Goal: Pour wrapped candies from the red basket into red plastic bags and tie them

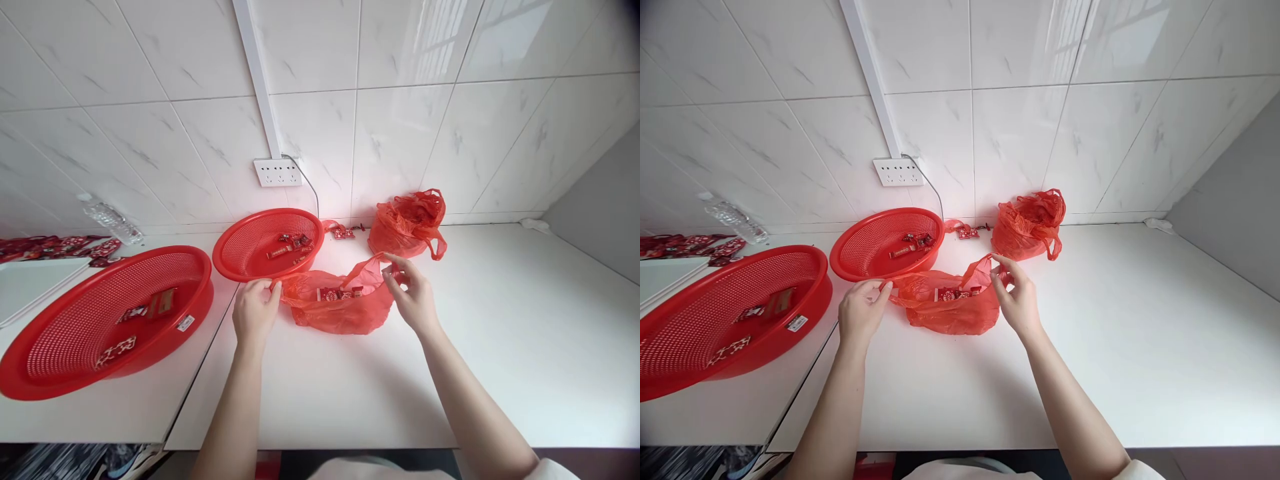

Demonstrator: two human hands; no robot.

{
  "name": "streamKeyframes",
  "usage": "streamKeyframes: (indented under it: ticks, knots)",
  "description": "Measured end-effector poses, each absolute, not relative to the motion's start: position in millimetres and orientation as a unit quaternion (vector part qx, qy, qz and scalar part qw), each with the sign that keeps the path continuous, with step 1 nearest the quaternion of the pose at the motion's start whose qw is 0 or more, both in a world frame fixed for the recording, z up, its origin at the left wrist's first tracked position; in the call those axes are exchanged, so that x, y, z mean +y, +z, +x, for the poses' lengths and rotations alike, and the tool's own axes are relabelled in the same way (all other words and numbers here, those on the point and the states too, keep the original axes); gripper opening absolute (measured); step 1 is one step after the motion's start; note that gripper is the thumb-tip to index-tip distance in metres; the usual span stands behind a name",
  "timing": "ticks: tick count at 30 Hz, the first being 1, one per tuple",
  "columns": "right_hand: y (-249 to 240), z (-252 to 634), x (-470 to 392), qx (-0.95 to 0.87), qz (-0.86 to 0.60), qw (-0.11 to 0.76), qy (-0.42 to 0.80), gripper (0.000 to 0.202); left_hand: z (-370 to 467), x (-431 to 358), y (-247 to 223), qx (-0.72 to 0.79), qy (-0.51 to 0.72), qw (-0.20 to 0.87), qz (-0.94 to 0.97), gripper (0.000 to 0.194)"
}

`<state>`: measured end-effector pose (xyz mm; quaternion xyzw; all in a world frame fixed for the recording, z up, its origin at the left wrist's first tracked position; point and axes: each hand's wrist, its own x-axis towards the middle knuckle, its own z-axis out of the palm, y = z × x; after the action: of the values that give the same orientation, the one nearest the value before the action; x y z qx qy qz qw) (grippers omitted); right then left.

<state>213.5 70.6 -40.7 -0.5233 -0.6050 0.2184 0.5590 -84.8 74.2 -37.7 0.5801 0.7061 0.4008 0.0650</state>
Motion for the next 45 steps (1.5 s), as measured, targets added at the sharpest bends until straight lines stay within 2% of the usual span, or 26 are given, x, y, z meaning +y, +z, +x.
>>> streamKeyframes:
  ticks: [2,6,10,13,15,17,19,20,23,27,30,35,39,40,42,45]
  knots:
    - [-34.2,216.7,72.7,-0.588,-0.511,0.585,0.226,0.027,-82.5,78.8,-27.8,0.672,0.446,0.110,0.581,0.023]
    - [-7.7,218.8,73.3,-0.572,-0.467,0.648,0.185,0.019,-73.9,86.7,6.0,0.533,0.567,0.332,0.533,0.035]
    - [21.2,210.4,68.9,-0.600,-0.435,0.663,0.105,0.017,-57.7,85.0,36.4,0.385,0.620,0.407,0.549,0.037]
    - [34.8,196.8,62.3,-0.638,-0.387,0.659,0.100,0.019,-35.2,73.3,46.7,0.354,0.571,0.474,0.570,0.058]
    - [39.0,186.1,57.1,-0.683,-0.338,0.632,0.139,0.021,-17.5,63.8,47.2,0.362,0.500,0.502,0.606,0.063]
    - [39.7,176.2,53.3,-0.749,-0.270,0.576,0.185,0.025,-2.5,57.4,44.0,0.364,0.427,0.514,0.648,0.048]
    - [37.6,169.3,52.5,-0.799,-0.213,0.524,0.203,0.030,5.8,56.0,39.3,0.342,0.388,0.516,0.683,0.018]
    - [35.9,167.3,53.4,-0.809,-0.203,0.513,0.203,0.032,6.9,56.9,37.3,0.336,0.380,0.520,0.687,0.015]
    - [30.0,167.4,60.1,-0.775,-0.256,0.531,0.226,0.030,2.0,61.9,34.6,0.355,0.382,0.547,0.654,0.029]
    - [24.6,173.7,68.7,-0.733,-0.304,0.523,0.311,0.017,-5.2,64.3,35.6,0.361,0.365,0.578,0.635,0.036]
    - [22.9,177.2,70.8,-0.739,-0.307,0.515,0.306,0.008,-5.4,64.4,35.0,0.353,0.354,0.594,0.631,0.039]
    - [23.8,185.9,69.1,-0.744,-0.318,0.532,0.248,0.016,-8.3,69.8,36.0,0.413,0.405,0.556,0.597,0.036]
    - [28.6,193.5,66.3,-0.829,-0.241,0.411,0.294,0.017,-12.2,70.8,38.2,0.399,0.389,0.502,0.661,0.019]
    - [28.9,193.7,66.5,-0.834,-0.232,0.387,0.317,0.012,-13.1,69.8,38.3,0.394,0.368,0.469,0.699,0.017]
    - [26.9,191.1,69.2,-0.808,-0.241,0.390,0.370,0.002,-15.4,67.7,37.3,0.396,0.331,0.354,0.780,0.029]
    - [18.7,181.6,77.6,-0.715,-0.292,0.486,0.409,0.010,-19.2,66.7,34.0,0.390,0.323,0.109,0.855,0.049]
